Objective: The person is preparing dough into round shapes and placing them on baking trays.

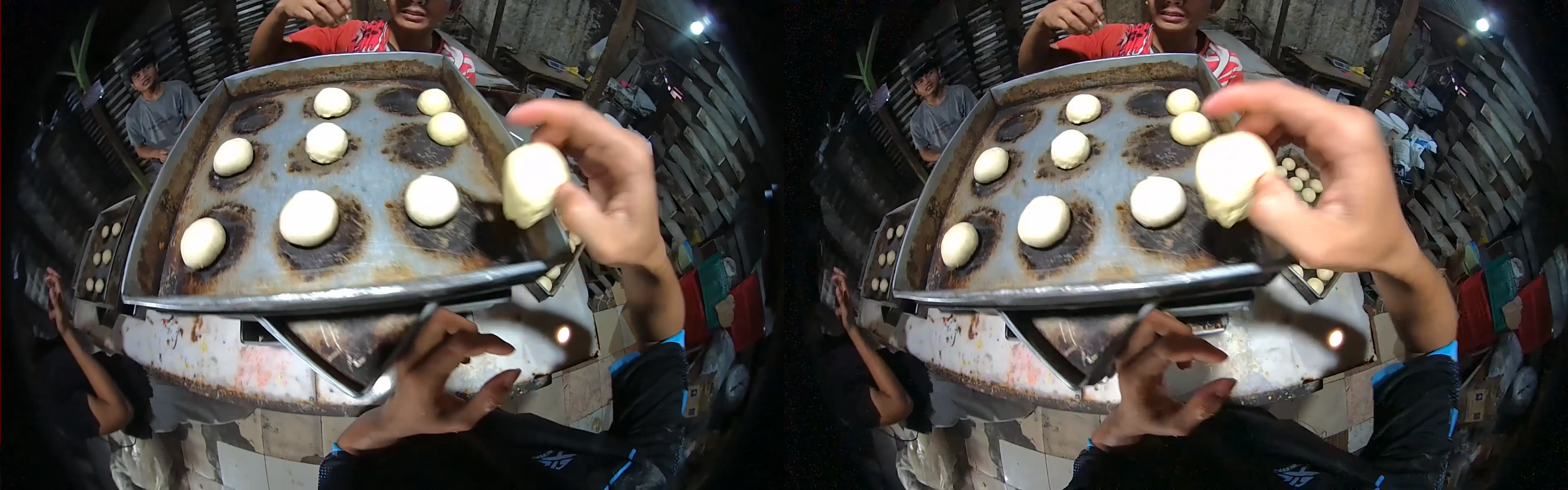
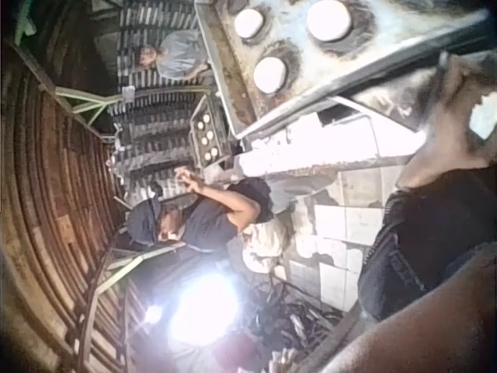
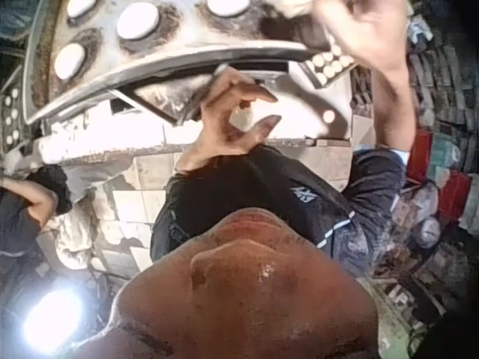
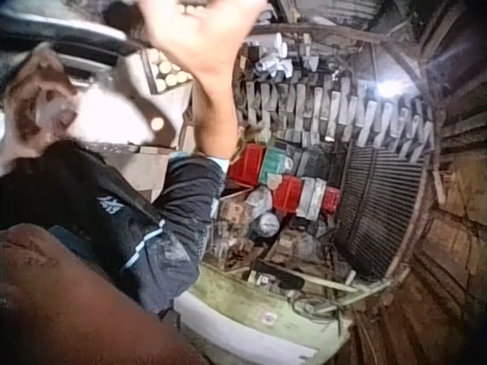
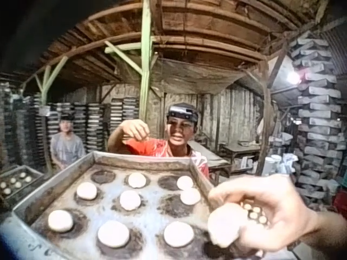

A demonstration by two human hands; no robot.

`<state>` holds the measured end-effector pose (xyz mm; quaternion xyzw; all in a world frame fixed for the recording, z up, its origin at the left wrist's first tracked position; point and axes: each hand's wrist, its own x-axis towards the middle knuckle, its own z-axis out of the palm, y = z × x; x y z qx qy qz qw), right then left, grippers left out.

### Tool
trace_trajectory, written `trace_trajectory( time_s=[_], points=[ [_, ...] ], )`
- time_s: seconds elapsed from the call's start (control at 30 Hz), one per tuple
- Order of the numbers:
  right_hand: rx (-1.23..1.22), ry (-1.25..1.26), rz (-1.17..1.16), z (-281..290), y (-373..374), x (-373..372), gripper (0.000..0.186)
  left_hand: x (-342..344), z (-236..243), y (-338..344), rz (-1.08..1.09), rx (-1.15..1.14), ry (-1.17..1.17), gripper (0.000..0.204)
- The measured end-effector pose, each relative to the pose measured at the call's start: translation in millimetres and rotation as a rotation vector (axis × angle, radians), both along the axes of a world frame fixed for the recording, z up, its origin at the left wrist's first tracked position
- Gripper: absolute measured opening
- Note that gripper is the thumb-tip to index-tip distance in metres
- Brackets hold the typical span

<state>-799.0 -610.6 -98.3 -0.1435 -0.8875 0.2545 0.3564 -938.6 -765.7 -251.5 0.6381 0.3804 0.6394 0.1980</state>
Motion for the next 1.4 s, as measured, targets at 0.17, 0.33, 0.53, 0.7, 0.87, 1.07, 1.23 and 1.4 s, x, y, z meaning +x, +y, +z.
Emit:
trace_trajectory(
  time_s=[0.17, 0.33, 0.53, 0.7, 0.87, 1.07, 1.23, 1.4],
  points=[
    [0.172, 0.36, 0.448, -63, -23, 63, 0.033, 51, -7, -6, -0.226, 0.0, -0.406, 0.083],
    [-0.073, 0.476, 0.301, -158, -50, 110, 0.038, 110, -27, -2, 0.205, -0.077, -0.35, 0.049],
    [-0.171, 0.563, 0.025, -217, -62, 149, 0.022, 205, -83, 0, 0.558, -0.023, -0.191, 0.075],
    [-0.64, 0.485, -0.105, -240, -90, 168, 0.018, 225, -84, -2, 0.27, -0.487, -0.196, 0.096],
    [-0.345, 0.375, -0.17, -298, -85, 150, 0.031, 229, -96, -37, 0.486, -0.59, -0.191, 0.031],
    [-0.535, 0.42, 0.014, -309, -147, 111, 0.037, 197, -151, -125, 0.268, -0.633, -0.76, 0.032],
    [-0.677, 0.129, 0.199, -340, -183, 96, 0.032, 166, -171, -197, 0.105, -0.513, -1.129, 0.043],
    [-0.486, -0.17, -0.142, -394, -147, 135, 0.013, 153, -172, -245, 0.104, -0.481, -1.159, 0.052]
  ],
)
